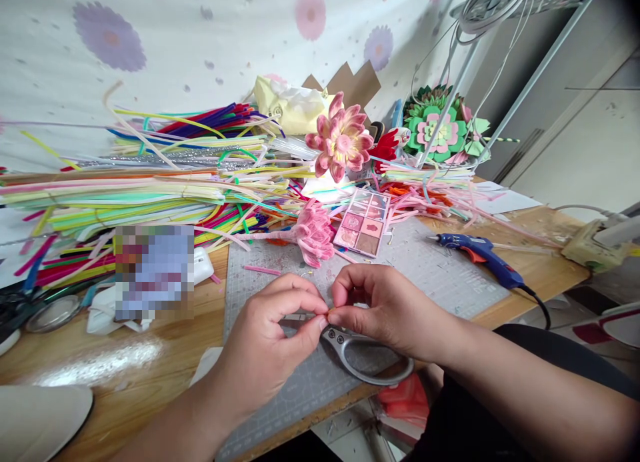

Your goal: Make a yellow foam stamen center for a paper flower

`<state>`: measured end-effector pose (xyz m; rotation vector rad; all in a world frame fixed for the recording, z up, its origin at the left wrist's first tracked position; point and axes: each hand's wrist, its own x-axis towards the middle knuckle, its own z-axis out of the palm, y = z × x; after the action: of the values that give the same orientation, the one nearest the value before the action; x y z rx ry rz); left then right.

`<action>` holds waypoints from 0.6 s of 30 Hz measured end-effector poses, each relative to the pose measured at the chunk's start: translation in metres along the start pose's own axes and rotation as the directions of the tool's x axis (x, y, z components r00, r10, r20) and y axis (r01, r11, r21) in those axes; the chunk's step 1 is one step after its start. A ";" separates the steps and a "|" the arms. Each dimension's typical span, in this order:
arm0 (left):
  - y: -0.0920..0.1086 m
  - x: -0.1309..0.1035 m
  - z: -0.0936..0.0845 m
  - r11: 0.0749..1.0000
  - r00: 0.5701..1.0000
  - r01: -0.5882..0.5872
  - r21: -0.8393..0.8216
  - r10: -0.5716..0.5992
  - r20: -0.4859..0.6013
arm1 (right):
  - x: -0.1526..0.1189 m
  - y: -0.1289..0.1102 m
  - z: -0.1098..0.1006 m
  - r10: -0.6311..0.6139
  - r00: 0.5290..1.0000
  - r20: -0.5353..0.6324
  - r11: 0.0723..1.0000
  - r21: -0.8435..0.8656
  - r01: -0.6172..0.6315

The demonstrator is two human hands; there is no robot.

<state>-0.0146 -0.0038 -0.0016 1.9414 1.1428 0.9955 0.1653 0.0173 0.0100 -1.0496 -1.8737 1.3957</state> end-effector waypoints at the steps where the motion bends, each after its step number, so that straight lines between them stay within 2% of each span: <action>1: 0.000 0.000 0.000 1.000 1.000 -0.002 -0.003 0.002 0.011 | 0.000 0.001 -0.001 0.017 1.000 0.017 0.999 0.051 -0.018; 4: -0.002 -0.001 -0.002 0.999 1.000 0.026 -0.022 -0.026 0.007 | 0.000 0.001 -0.003 0.058 0.997 0.046 0.984 0.163 -0.065; 7: -0.002 -0.001 -0.004 0.998 0.999 0.038 -0.058 -0.039 -0.019 | -0.001 0.000 -0.005 0.054 0.998 0.023 0.988 0.146 -0.056; 14: 0.001 -0.001 -0.005 0.992 0.999 -0.009 -0.129 0.016 0.052 | -0.001 -0.003 -0.002 -0.009 1.000 -0.023 0.999 -0.043 0.008; 18: 0.000 0.000 -0.004 0.992 0.998 0.010 -0.129 -0.002 0.068 | -0.001 -0.004 0.002 -0.142 0.985 -0.096 0.958 -0.265 0.112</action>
<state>-0.0182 -0.0029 0.0009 1.8532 1.0202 0.9692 0.1637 0.0147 0.0135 -1.0855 -2.0378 1.0154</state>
